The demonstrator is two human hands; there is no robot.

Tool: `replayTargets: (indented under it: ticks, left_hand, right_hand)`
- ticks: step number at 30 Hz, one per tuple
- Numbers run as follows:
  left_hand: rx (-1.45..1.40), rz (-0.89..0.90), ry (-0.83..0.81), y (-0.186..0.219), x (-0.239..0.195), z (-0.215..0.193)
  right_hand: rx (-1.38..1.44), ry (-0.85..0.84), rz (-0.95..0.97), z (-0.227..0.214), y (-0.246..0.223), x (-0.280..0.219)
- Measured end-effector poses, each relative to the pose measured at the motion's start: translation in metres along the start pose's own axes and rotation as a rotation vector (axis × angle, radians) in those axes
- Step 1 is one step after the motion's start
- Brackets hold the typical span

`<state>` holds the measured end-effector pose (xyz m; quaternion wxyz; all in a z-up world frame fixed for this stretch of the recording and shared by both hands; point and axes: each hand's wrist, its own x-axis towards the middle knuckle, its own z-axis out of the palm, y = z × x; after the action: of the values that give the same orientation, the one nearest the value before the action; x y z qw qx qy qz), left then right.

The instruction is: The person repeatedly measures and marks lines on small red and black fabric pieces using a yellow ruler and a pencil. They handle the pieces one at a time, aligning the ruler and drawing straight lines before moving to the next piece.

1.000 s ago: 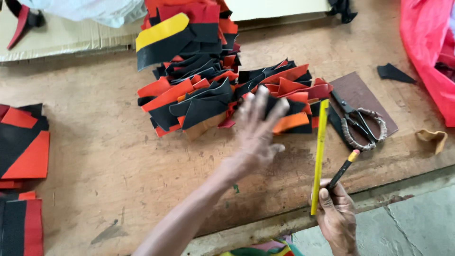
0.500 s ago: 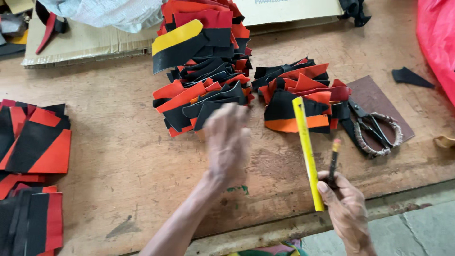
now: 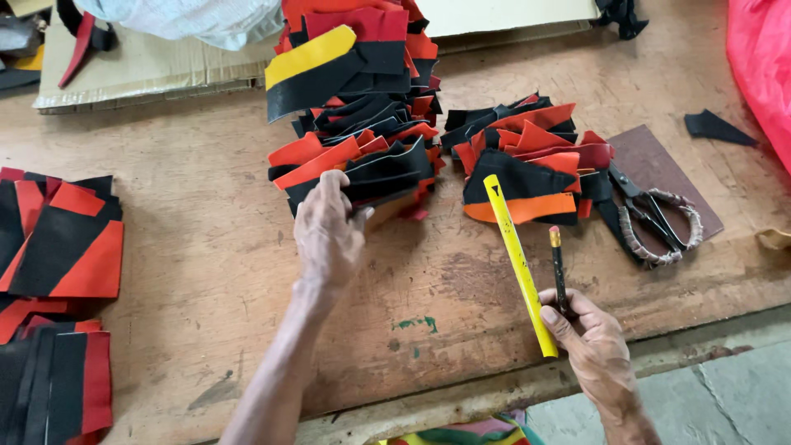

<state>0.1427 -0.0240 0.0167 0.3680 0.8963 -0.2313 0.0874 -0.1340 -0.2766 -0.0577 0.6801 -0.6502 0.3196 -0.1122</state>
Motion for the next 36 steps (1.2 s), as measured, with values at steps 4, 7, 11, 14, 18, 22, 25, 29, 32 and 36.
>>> replayTargets:
  ticks: [4, 7, 11, 14, 18, 22, 25, 29, 32, 36]
  left_hand:
    - [-0.137, -0.032, -0.008, -0.012, 0.013, -0.018]
    - [-0.283, -0.171, -0.126, -0.021, 0.017, -0.032]
    - [-0.435, -0.284, -0.295, -0.029, 0.005, -0.045]
    - [-0.717, -0.321, -0.413, -0.023, -0.021, -0.045]
    - [-0.814, -0.543, -0.545, -0.003, -0.063, -0.040]
    - [-0.030, -0.296, -0.376, 0.010, -0.088, -0.043]
    - [-0.033, -0.210, -0.287, 0.013, -0.090, -0.044]
    - [-0.024, -0.317, -0.389, 0.015, -0.091, -0.049]
    - [-0.090, -0.294, -0.371, 0.014, -0.092, -0.052]
    - [-0.123, -0.264, -0.332, 0.009, -0.097, -0.049]
  right_hand:
    - [-0.017, 0.011, -0.019, 0.002, 0.000, 0.000]
    - [-0.041, 0.014, -0.031, 0.002, -0.001, -0.001]
    - [-0.097, 0.013, -0.057, 0.003, -0.003, -0.001]
    - [-0.100, 0.016, -0.043, 0.002, -0.005, -0.003]
    - [-0.155, 0.017, -0.067, 0.005, -0.010, -0.004]
    - [-0.197, 0.039, -0.063, 0.012, -0.023, -0.012]
    - [-0.357, 0.046, -0.029, 0.029, -0.036, -0.024]
    - [-0.431, -0.041, 0.009, 0.062, -0.036, -0.050]
    - [-0.256, -0.096, -0.039, 0.078, -0.034, -0.056]
    - [-0.301, -0.110, 0.053, 0.087, -0.038, -0.060]
